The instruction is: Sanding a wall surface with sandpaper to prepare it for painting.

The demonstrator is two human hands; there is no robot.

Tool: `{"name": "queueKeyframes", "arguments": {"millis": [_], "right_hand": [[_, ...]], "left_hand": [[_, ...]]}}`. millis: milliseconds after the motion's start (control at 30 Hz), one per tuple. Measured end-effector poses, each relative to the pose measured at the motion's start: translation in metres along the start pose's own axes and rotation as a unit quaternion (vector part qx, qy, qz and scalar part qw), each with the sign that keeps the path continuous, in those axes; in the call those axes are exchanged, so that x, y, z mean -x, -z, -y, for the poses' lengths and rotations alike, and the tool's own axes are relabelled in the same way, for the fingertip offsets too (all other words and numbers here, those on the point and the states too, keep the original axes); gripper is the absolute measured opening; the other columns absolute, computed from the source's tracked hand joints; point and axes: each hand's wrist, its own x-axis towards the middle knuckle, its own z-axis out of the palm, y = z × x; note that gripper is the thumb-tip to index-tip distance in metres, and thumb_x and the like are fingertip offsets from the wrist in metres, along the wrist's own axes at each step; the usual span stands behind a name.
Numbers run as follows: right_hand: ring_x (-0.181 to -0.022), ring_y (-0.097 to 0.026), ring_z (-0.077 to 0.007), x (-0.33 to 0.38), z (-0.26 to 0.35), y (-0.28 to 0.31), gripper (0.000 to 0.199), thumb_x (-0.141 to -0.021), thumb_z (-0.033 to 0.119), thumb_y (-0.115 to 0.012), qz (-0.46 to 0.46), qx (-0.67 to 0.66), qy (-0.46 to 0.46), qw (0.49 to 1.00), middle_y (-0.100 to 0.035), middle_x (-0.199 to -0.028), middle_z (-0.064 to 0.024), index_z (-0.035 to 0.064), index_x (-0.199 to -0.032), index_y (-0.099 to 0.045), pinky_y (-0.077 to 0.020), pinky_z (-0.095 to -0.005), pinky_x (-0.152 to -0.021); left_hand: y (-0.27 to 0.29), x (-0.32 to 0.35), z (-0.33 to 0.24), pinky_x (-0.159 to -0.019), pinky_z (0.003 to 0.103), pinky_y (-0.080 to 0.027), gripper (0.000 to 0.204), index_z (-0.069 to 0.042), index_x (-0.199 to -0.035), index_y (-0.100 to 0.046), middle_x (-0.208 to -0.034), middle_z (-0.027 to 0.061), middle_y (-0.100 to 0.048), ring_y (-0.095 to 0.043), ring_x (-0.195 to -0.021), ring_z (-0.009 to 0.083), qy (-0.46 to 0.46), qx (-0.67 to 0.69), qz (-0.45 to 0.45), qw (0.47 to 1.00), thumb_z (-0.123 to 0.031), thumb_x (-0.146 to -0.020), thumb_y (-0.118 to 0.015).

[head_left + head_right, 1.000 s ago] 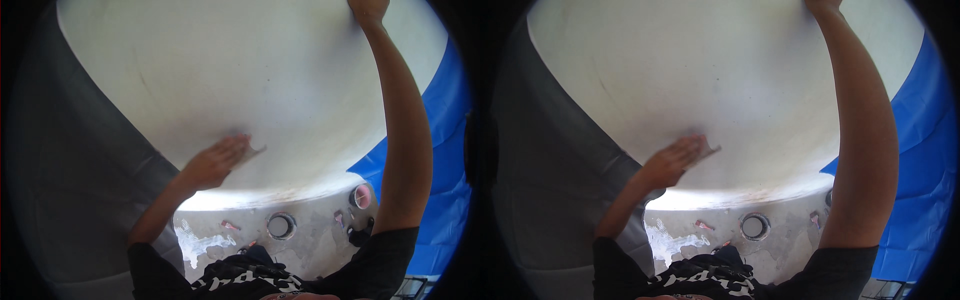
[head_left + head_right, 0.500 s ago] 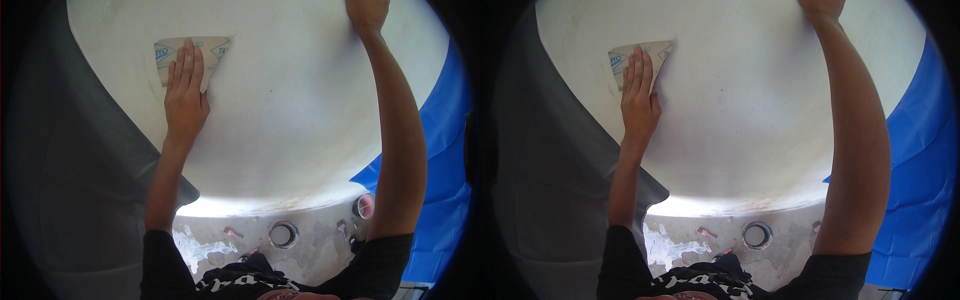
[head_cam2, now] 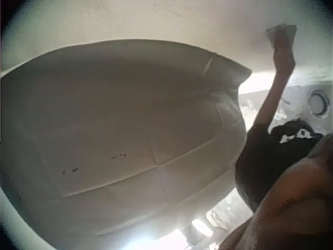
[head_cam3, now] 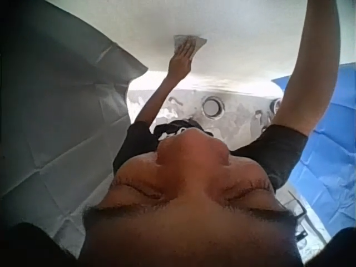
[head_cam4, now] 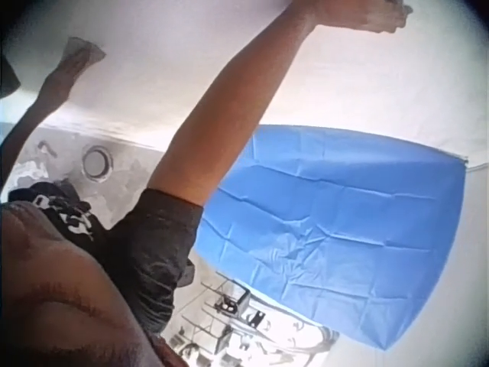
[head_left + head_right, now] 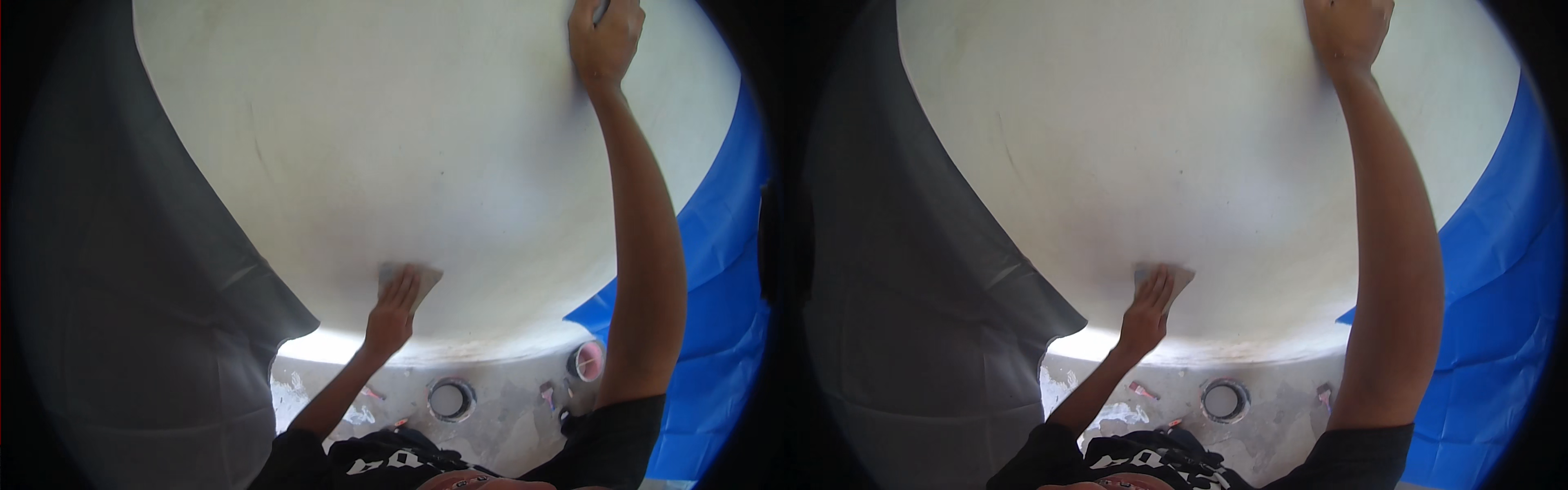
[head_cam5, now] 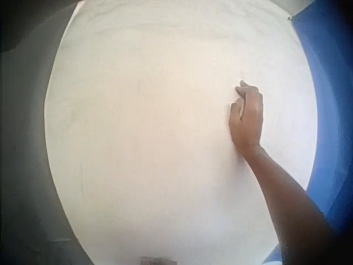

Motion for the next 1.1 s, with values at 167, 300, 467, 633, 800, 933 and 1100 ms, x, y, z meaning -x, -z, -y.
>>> {"name": "queueKeyframes", "arguments": {"millis": [167,300,467,633,800,933,1100], "right_hand": [[-0.122,-0.056,-0.0368,0.002,-0.016,0.012,0.026,-0.092,-0.002,-0.052,0.013,0.020,0.020,1.000,-0.060,-0.129,-0.0232,-0.0066,-0.117,-0.058,-0.0431,-0.0466,-0.108],[-0.122,-0.055,-0.0359,-0.008,0.001,0.003,0.029,-0.091,-0.001,-0.055,-0.008,0.006,0.009,1.000,-0.060,-0.128,-0.0204,-0.0031,-0.119,-0.059,-0.0435,-0.0453,-0.107],[-0.119,-0.056,-0.0353,-0.006,-0.022,0.002,0.030,-0.090,0.000,-0.056,-0.032,0.006,0.037,0.999,-0.061,-0.125,-0.0186,-0.0020,-0.119,-0.060,-0.0439,-0.0454,-0.106],[-0.114,-0.058,-0.0346,-0.005,-0.016,-0.002,0.034,-0.088,0.000,-0.057,-0.025,0.014,0.021,0.999,-0.062,-0.120,-0.0179,-0.0019,-0.122,-0.061,-0.0451,-0.0454,-0.102],[-0.113,-0.057,-0.0347,-0.005,-0.015,-0.002,0.036,-0.087,0.001,-0.057,-0.021,0.004,0.014,1.000,-0.062,-0.117,-0.0173,-0.0029,-0.123,-0.059,-0.0449,-0.0467,-0.101],[-0.113,-0.058,-0.0342,-0.005,-0.019,-0.002,0.040,-0.087,0.001,-0.058,-0.020,0.005,0.029,0.999,-0.061,-0.117,-0.0172,-0.0035,-0.126,-0.058,-0.0447,-0.0463,-0.101],[-0.114,-0.056,-0.0338,0.001,-0.014,0.002,0.041,-0.088,0.001,-0.058,0.001,0.016,0.017,1.000,-0.060,-0.118,-0.0178,-0.0050,-0.129,-0.056,-0.0444,-0.0462,-0.101]], "left_hand": [[0.049,-0.002,-0.033,-0.119,0.047,-0.037,0.053,0.001,-0.152,-0.045,-0.156,0.0208,-0.048,-0.044,-0.146,0.0396,0.024,0.156,-0.093,0.983,0.000,-0.100,-0.047],[0.115,-0.062,-0.024,-0.118,0.045,-0.036,0.048,0.012,-0.147,-0.044,-0.149,0.0332,-0.050,-0.047,-0.143,0.0440,-0.118,0.209,-0.269,0.933,-0.005,-0.103,-0.042],[0.163,-0.191,-0.051,-0.122,0.052,-0.033,0.071,-0.008,-0.153,-0.050,-0.161,0.0142,-0.045,-0.043,-0.148,0.0341,-0.274,-0.094,-0.325,0.900,0.010,-0.084,-0.057],[0.124,-0.222,-0.038,-0.125,0.051,-0.026,0.086,-0.017,-0.154,-0.051,-0.161,0.0052,-0.046,-0.038,-0.152,0.0269,-0.183,-0.196,-0.303,0.914,0.016,-0.075,-0.055],[0.106,-0.203,-0.045,-0.125,0.051,-0.026,0.086,-0.016,-0.156,-0.048,-0.162,0.0054,-0.044,-0.038,-0.152,0.0271,-0.144,-0.185,-0.313,0.920,0.013,-0.075,-0.057],[0.049,-0.140,-0.033,-0.124,0.052,-0.028,0.077,-0.009,-0.153,-0.049,-0.160,0.0111,-0.046,-0.039,-0.151,0.0291,-0.165,-0.142,-0.134,0.967,0.007,-0.079,-0.055],[-0.012,-0.008,-0.055,-0.121,0.048,-0.039,0.055,-0.008,-0.149,-0.053,-0.151,0.0100,-0.056,-0.052,-0.142,0.0287,-0.254,-0.008,0.037,0.966,-0.007,-0.094,-0.061]]}}
